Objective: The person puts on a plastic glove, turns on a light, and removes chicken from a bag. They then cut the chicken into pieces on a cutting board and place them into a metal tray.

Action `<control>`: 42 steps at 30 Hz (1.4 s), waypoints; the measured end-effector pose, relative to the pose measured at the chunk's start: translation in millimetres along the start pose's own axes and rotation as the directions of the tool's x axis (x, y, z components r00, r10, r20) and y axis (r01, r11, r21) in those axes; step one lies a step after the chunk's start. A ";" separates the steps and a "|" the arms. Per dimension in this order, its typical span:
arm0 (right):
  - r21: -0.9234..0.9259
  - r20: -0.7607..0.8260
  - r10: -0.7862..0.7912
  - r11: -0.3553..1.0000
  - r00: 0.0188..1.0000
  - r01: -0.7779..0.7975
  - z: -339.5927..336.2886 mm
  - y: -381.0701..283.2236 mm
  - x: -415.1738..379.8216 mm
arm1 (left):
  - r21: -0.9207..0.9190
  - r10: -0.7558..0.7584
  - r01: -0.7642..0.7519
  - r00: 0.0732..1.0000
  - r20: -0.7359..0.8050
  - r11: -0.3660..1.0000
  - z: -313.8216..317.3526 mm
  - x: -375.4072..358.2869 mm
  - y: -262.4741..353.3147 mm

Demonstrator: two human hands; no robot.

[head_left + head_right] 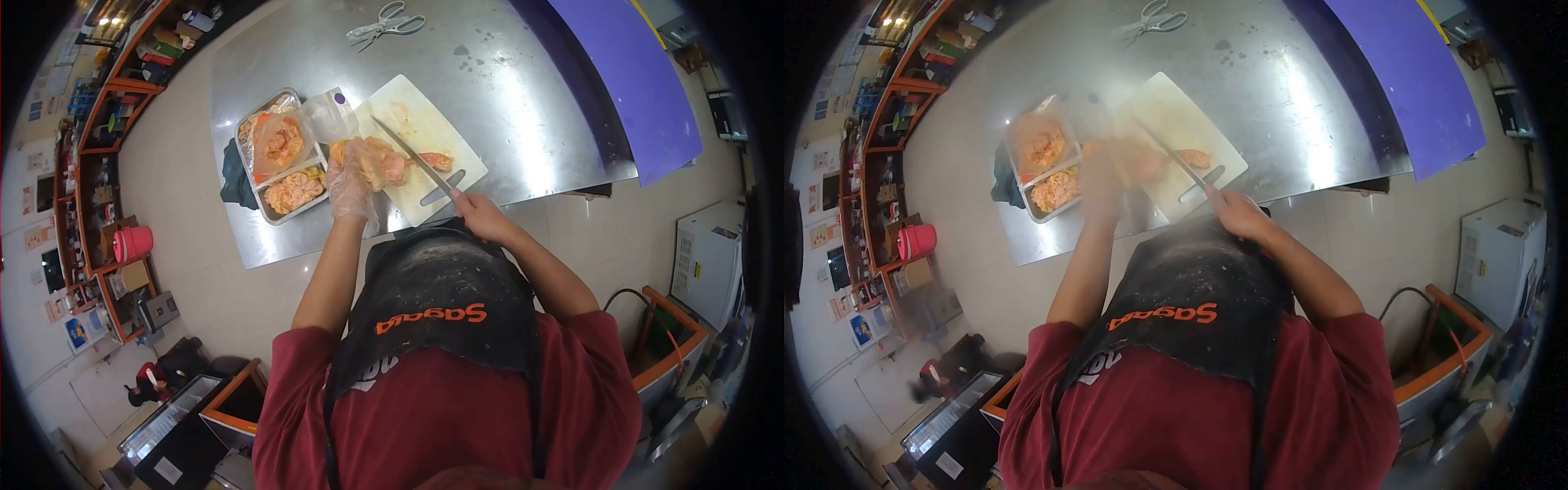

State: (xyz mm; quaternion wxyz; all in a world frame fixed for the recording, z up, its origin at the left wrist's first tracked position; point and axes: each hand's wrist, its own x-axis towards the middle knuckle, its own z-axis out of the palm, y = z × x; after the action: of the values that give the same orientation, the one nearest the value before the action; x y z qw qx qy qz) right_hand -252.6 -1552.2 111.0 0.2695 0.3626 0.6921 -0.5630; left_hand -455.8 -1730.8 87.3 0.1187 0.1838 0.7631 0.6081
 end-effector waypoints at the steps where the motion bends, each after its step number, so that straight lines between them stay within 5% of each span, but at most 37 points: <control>1: 0.016 -0.021 -0.011 1.000 1.000 0.012 5.6 -1.0 2.3 | 0.158 0.074 -0.075 0.997 0.016 0.985 -1.1 -0.1 -9.8; 5: -0.085 -0.286 -0.316 0.949 0.905 0.304 43.1 16.9 36.1 | 0.393 0.203 -0.211 0.977 0.061 0.895 -0.8 -6.4 -2.6; 9: -0.100 -0.332 -0.239 0.971 0.913 0.218 56.2 -12.5 53.3 | 0.536 0.282 -0.315 0.948 0.144 0.784 -5.8 -8.8 6.7; 13: -0.137 -0.286 -0.161 0.983 0.945 0.126 54.4 -16.1 54.5 | 0.349 0.190 -0.210 0.978 0.091 0.913 -8.0 -14.3 15.9; 15: -0.156 -0.263 -0.101 0.986 0.959 0.061 48.7 -6.6 33.4 | 0.090 0.052 -0.054 0.998 0.025 0.995 -6.6 -4.6 9.1; 17: -0.204 -0.314 -0.097 0.978 0.944 0.032 52.0 20.2 -1.7 | -0.461 -0.284 0.274 0.957 0.050 0.844 -6.0 1.1 -1.9; 20: -0.218 -0.295 -0.101 0.975 0.950 0.036 56.6 25.0 10.3 | -0.315 -0.267 0.278 0.961 0.078 0.908 -7.8 -0.4 46.4; 22: -0.276 -0.231 -0.313 0.929 0.921 0.247 45.8 -21.7 31.6 | -0.407 -0.314 0.353 0.936 0.160 0.843 -6.9 -8.6 63.1; 27: -0.194 -0.248 -0.126 0.978 0.961 0.078 48.7 3.2 43.6 | -0.407 -0.159 0.186 0.982 0.100 0.895 -11.0 1.0 52.5; 32: -0.240 -0.228 -0.065 0.971 0.971 0.008 42.4 28.8 3.4 | -0.383 -0.186 0.166 0.982 -0.017 0.909 -22.4 15.3 59.7; 35: -0.257 -0.235 -0.213 0.955 0.948 0.151 37.6 -2.3 51.5 | -0.539 -0.140 0.225 0.971 0.195 0.811 -24.7 10.9 75.4; 37: -0.358 -0.213 -0.304 0.909 0.929 0.216 31.9 -9.0 76.5 | -0.368 -0.252 0.308 0.948 0.195 0.877 -19.6 10.4 99.3; 38: -0.260 -0.159 -0.225 0.949 0.961 0.180 23.4 -10.3 64.3 | -0.279 -0.307 0.351 0.933 0.188 0.894 -15.3 11.5 110.2; 41: -0.033 -0.050 -0.029 0.999 0.998 0.027 -13.2 -4.2 -8.2 | -0.111 -0.262 0.300 0.926 0.271 0.947 -0.1 26.0 122.6; 42: 0.010 -0.074 0.018 1.000 0.997 -0.018 -21.5 9.4 -29.8 | 0.095 -0.162 0.137 0.918 0.362 0.986 8.4 38.3 109.9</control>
State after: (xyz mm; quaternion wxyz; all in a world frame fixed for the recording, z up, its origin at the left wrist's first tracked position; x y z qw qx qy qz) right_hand -226.7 -1536.1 133.5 0.2469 0.3906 0.6956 -0.5500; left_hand -472.1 -1685.9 193.8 0.2994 0.2397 0.7592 0.5260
